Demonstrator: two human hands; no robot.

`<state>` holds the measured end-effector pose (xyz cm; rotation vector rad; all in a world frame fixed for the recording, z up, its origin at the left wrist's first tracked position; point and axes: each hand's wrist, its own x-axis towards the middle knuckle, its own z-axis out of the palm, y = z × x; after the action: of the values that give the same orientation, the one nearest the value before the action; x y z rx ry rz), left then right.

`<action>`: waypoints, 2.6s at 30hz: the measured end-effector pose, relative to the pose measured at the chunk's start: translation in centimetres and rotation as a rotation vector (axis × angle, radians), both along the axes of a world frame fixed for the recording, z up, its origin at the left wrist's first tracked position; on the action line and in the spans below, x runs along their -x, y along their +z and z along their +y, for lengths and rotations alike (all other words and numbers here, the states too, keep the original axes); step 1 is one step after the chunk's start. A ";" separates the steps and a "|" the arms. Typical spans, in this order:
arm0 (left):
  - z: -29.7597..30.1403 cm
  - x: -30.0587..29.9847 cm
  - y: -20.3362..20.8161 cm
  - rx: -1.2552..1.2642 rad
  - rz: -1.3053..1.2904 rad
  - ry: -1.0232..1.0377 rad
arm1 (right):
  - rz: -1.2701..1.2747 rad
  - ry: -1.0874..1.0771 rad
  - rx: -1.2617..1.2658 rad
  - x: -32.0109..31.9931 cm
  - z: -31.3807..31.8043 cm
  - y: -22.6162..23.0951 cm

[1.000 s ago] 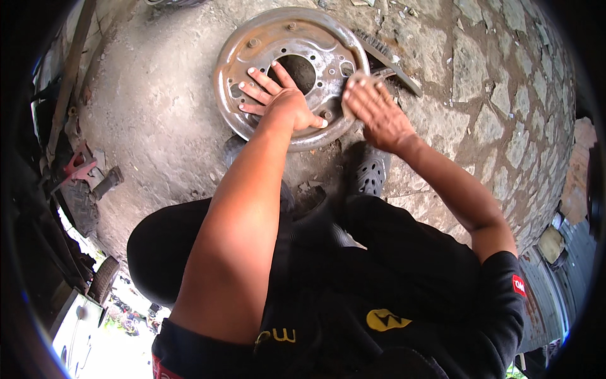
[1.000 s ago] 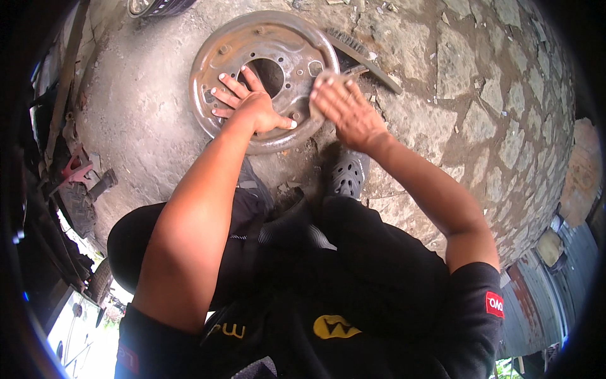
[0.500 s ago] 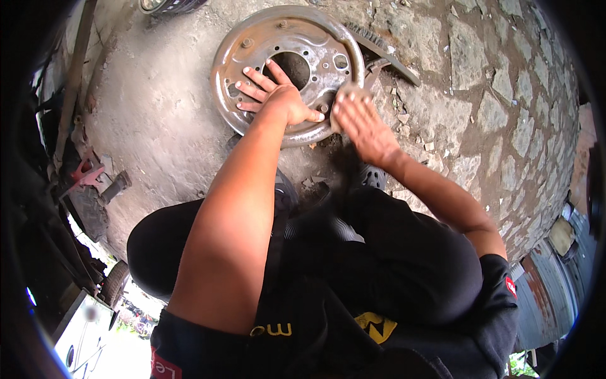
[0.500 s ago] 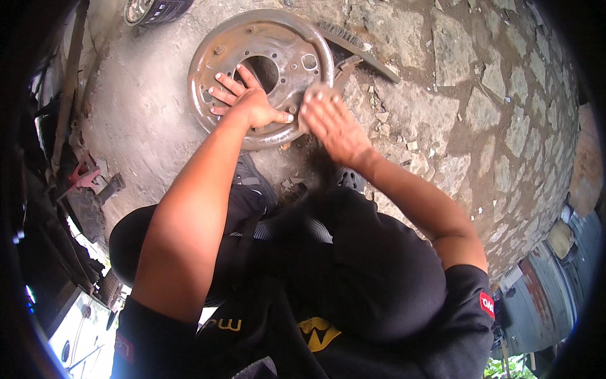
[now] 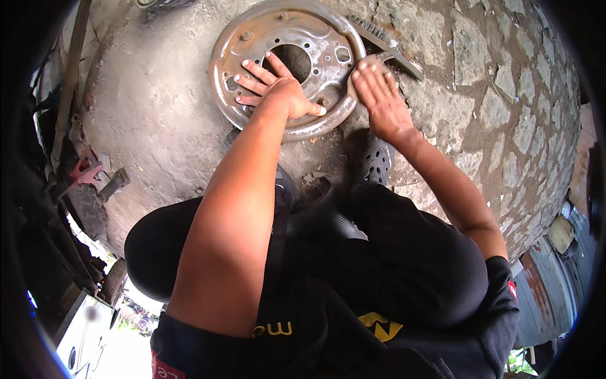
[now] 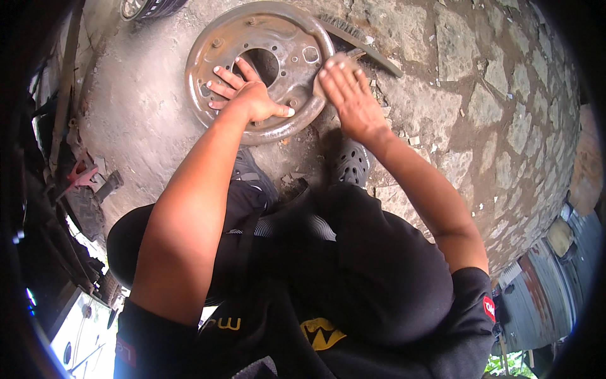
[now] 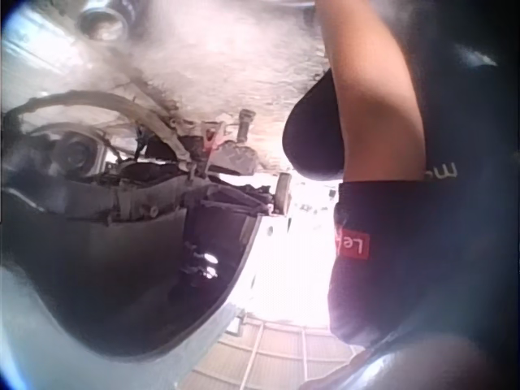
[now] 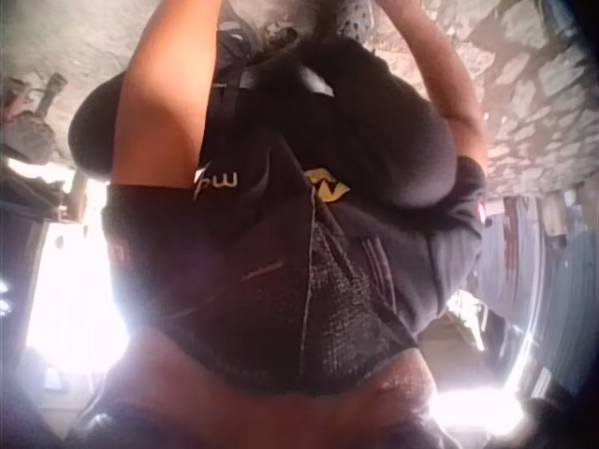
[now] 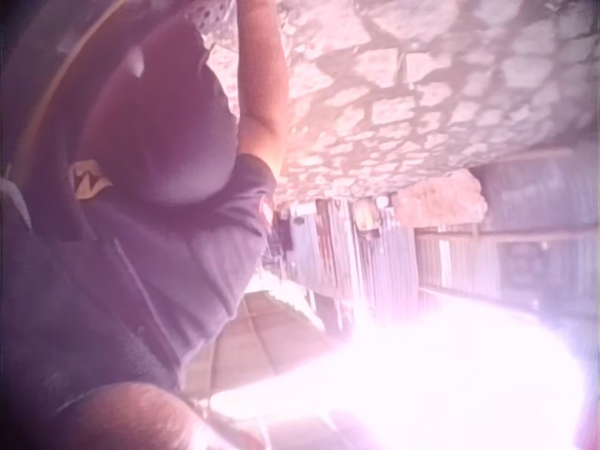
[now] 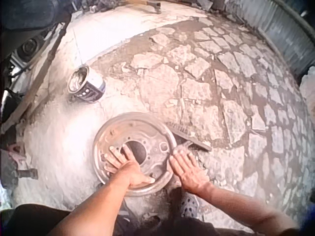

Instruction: The person sits on the ground and uses a sanding block to sand the surface of a circular metal part. They rotate the part and continue sanding different areas.

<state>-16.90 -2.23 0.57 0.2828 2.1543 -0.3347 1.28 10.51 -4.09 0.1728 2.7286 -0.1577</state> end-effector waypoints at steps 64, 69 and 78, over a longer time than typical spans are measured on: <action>0.4 0.1 0.3 0.015 -0.036 -0.010 | 0.123 0.129 0.328 -4.7 -5.1 -0.9; -0.7 0.2 -0.7 -0.038 0.015 0.022 | -0.132 -0.026 -0.089 0.0 -0.9 0.8; -0.2 0.2 -0.1 -0.003 0.003 0.005 | 0.037 -0.069 0.103 -1.3 -1.1 0.2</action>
<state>-17.15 -2.46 0.48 0.2785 2.1585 -0.3296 2.59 9.46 -3.85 0.2372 2.7444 -0.3237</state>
